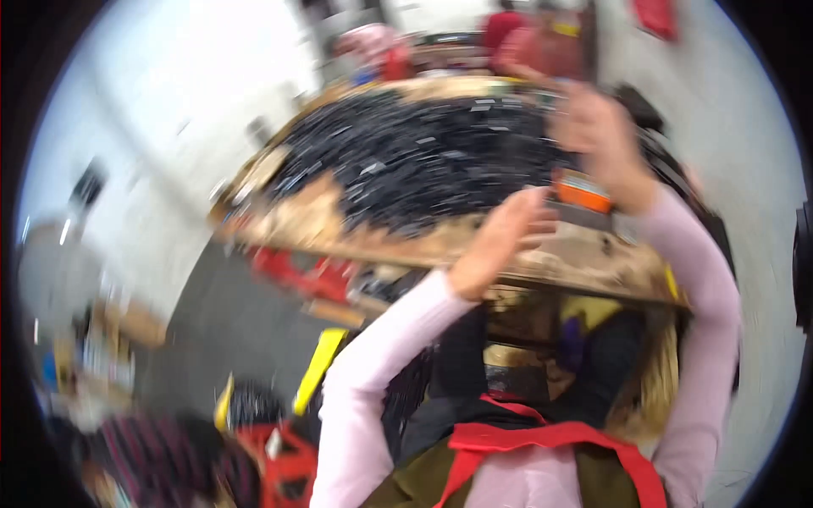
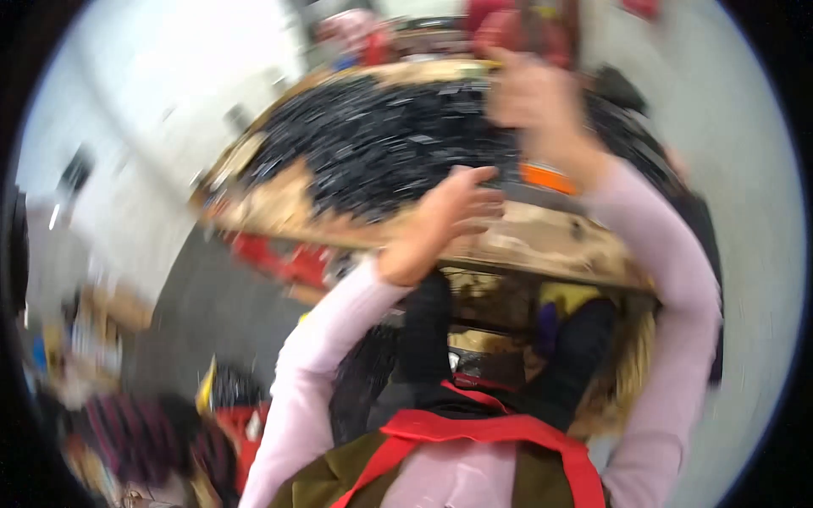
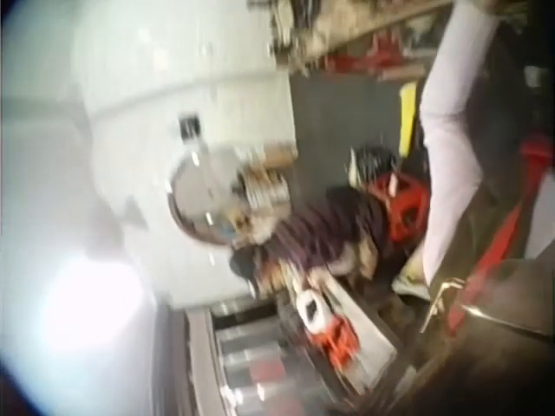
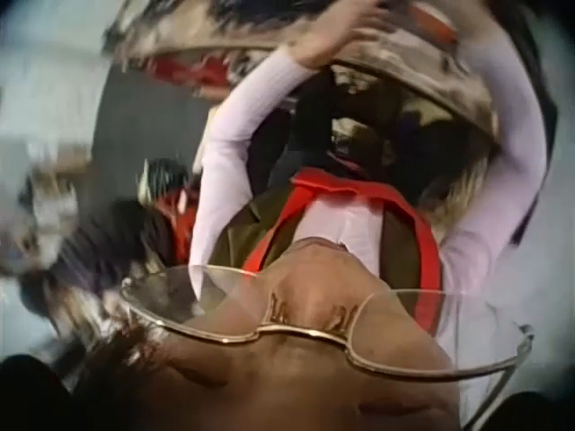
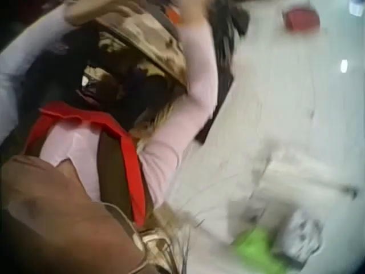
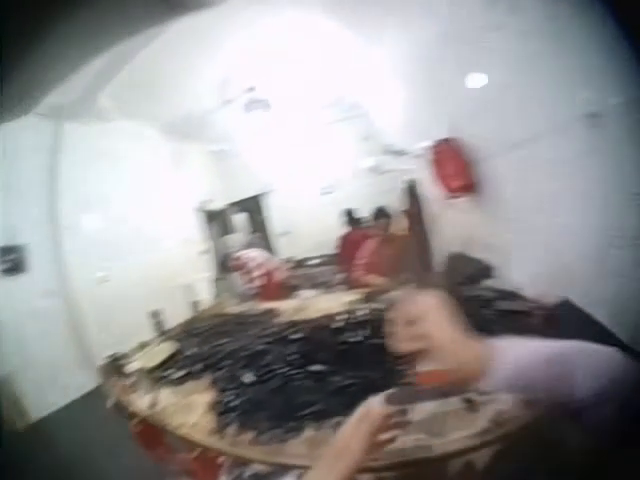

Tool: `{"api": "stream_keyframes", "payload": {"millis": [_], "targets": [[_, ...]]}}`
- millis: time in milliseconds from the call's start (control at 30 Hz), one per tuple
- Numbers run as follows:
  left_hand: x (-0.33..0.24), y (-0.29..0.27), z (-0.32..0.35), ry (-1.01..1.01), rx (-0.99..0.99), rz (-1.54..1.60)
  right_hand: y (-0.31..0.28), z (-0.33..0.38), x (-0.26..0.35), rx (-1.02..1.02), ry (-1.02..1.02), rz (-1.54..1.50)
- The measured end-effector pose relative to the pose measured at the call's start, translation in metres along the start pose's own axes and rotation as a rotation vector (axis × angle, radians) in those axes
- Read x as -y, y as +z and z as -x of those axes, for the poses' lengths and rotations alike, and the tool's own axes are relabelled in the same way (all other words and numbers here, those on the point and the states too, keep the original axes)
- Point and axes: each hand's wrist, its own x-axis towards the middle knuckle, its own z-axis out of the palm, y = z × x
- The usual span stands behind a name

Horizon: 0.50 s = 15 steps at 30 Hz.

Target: Assembling and trimming black wiring components at a manufacturing workbench.

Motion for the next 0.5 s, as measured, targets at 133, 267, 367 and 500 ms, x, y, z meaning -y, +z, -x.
{"api": "stream_keyframes", "payload": {"millis": [133, 267, 367, 500], "targets": [[-0.024, 0.082, -0.046, -0.131, 0.291, 0.170, -0.024, 0.004, 0.058, -0.105, -0.085, 0.469], [-0.006, 0.081, -0.064, -0.153, 0.115, 0.192, -0.074, 0.036, 0.074, -0.078, 0.231, 0.570], [0.012, 0.070, -0.073, -0.072, 0.058, 0.150, -0.083, 0.024, 0.061, -0.080, 0.227, 0.598], [0.026, 0.063, -0.088, 0.032, 0.029, 0.106, -0.090, 0.019, 0.053, -0.144, 0.306, 0.649]]}}
